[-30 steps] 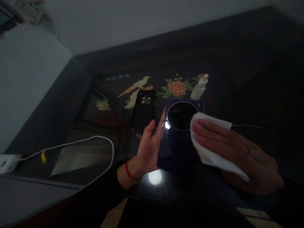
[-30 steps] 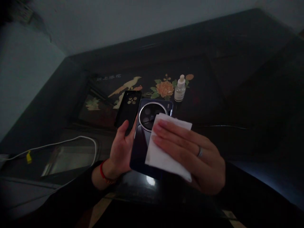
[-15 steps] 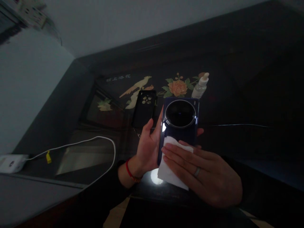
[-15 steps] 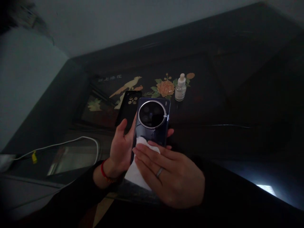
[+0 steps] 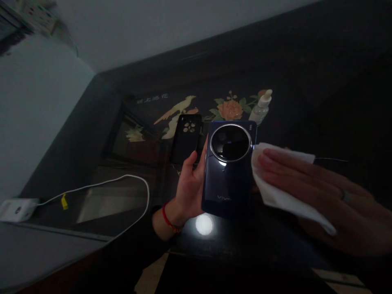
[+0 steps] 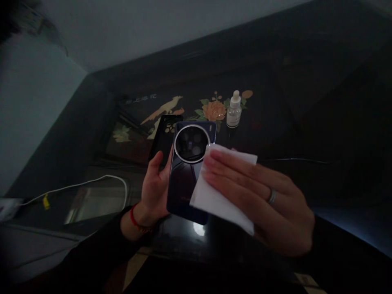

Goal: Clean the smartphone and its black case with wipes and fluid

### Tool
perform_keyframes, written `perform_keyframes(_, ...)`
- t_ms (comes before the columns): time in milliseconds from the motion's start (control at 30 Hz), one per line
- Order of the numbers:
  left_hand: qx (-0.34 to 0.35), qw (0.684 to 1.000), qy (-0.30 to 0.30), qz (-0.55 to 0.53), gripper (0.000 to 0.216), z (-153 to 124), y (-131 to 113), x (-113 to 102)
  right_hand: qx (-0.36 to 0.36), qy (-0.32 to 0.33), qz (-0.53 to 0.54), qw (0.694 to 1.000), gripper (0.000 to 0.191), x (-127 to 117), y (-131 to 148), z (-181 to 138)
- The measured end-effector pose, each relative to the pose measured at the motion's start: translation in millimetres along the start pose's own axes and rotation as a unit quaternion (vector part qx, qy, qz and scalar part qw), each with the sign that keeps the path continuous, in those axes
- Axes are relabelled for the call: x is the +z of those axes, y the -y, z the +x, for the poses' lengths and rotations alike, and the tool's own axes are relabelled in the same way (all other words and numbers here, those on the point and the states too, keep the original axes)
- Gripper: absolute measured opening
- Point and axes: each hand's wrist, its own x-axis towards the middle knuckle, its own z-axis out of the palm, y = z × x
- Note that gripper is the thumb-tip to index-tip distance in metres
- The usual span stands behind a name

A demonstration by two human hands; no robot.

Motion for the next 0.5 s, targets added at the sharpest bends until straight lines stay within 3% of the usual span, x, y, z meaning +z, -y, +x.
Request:
perform_keyframes(100, 0.007, 1.0, -0.006, 0.006, 0.055, -1.7, 0.6, 1.3, -0.041, 0.007, -0.024, 0.999, 0.045, 3.4, -9.9, 4.0)
perform_keyframes(333, 0.014, 0.999, -0.031, 0.006, 0.056, -1.3, -0.8, 14.4, -0.146, 0.06, -0.015, 0.987, 0.031, 22.6, -10.5, 5.0)
perform_keyframes(500, -0.002, 0.999, 0.04, -0.017, 0.059, -0.4, -4.8, 12.3, -0.196, 0.07, 0.061, 0.976, 0.027, 29.4, 2.5, 0.8)
